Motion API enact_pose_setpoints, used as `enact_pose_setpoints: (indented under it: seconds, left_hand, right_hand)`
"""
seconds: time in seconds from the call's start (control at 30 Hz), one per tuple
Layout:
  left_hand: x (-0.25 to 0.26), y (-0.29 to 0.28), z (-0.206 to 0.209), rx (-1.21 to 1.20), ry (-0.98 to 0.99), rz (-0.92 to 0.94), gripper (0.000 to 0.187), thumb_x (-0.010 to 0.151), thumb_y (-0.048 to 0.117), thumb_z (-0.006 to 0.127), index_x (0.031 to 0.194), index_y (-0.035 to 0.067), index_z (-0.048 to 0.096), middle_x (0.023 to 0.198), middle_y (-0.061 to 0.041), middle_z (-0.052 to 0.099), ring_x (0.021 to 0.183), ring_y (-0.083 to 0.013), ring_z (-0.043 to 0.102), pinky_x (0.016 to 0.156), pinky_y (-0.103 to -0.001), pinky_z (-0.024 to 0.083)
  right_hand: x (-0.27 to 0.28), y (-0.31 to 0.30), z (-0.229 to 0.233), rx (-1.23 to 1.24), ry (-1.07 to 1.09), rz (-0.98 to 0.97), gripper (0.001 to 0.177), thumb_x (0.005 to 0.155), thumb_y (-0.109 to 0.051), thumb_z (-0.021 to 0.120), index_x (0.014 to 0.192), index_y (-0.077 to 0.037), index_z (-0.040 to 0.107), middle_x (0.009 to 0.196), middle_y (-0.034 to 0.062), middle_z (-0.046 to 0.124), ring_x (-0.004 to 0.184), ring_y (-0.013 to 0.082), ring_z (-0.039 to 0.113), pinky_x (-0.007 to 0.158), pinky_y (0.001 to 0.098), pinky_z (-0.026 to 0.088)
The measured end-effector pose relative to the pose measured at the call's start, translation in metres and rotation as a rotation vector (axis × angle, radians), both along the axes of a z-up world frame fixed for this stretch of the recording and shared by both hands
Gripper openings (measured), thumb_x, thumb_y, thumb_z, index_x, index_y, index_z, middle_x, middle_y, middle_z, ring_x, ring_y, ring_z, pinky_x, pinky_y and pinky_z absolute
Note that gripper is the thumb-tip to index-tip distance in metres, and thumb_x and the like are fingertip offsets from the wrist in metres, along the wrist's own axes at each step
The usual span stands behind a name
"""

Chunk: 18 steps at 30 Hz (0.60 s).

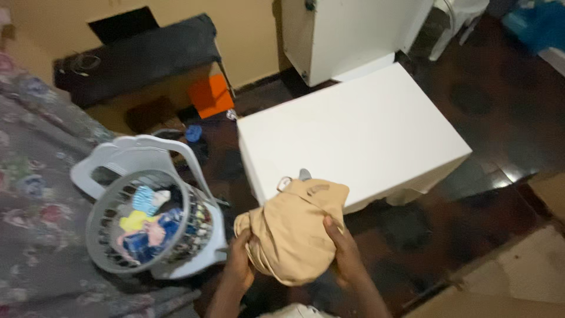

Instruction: The person takes a pair of tan trousers from a laundry basket and folds them on a white table.

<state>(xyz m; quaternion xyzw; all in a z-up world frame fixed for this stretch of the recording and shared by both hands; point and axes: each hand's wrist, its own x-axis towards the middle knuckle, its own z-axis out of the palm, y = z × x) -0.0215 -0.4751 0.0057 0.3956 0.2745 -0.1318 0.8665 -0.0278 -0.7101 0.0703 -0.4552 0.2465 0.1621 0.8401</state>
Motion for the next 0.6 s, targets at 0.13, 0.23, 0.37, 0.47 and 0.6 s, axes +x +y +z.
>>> enact_pose_setpoints:
  seconds: [0.13,0.23,0.37,0.47,0.6]
  left_hand:
    - [0.010,-0.062,0.001,0.121,0.014,0.100,0.044,0.099,0.027,0.049,0.129,-0.001,0.065,0.123,-0.016,0.074,0.110,-0.0287,0.072,0.095,-0.043,0.057]
    - [0.028,-0.085,0.021,0.251,-0.073,0.123,0.038,0.096,0.022,0.057,0.129,0.004,0.063,0.122,-0.010,0.071,0.111,-0.0245,0.068,0.096,-0.042,0.052]
    - [0.084,-0.105,0.055,0.202,-0.280,0.195,0.036,0.096,0.016,0.065,0.129,0.003,0.061,0.121,-0.008,0.068,0.110,-0.0223,0.065,0.098,-0.042,0.052]
    - [0.128,-0.124,0.077,0.146,-0.468,0.236,0.038,0.097,0.013,0.068,0.132,0.005,0.056,0.124,-0.008,0.066,0.116,-0.0211,0.063,0.102,-0.040,0.051]
    - [0.196,-0.142,0.075,0.381,-0.681,0.289,0.047,0.100,0.009,0.076,0.138,0.002,0.048,0.125,-0.011,0.059,0.116,-0.0219,0.057,0.104,-0.040,0.046]
  right_hand:
    - [0.018,-0.058,-0.001,-0.150,0.010,0.040,0.079,0.087,-0.055,0.062,0.146,-0.004,0.047,0.136,0.0203,0.064,0.125,0.0314,0.064,0.103,0.0439,0.052]
    - [0.050,-0.092,0.016,-0.108,-0.079,-0.008,0.080,0.089,-0.054,0.064,0.144,0.002,0.049,0.132,0.0263,0.065,0.122,0.0362,0.065,0.100,0.0479,0.054]
    - [0.108,-0.130,0.044,-0.372,-0.220,-0.056,0.075,0.091,-0.049,0.063,0.146,-0.001,0.048,0.133,0.0223,0.063,0.119,0.0336,0.064,0.099,0.0481,0.054]
    - [0.150,-0.153,0.068,-0.443,-0.168,-0.086,0.071,0.091,-0.046,0.058,0.146,-0.002,0.046,0.131,0.0220,0.063,0.111,0.0382,0.070,0.096,0.0502,0.060]
    - [0.191,-0.188,0.065,-0.654,-0.308,-0.103,0.068,0.100,-0.052,0.052,0.144,-0.001,0.051,0.135,0.0239,0.065,0.123,0.0294,0.065,0.105,0.0433,0.052]
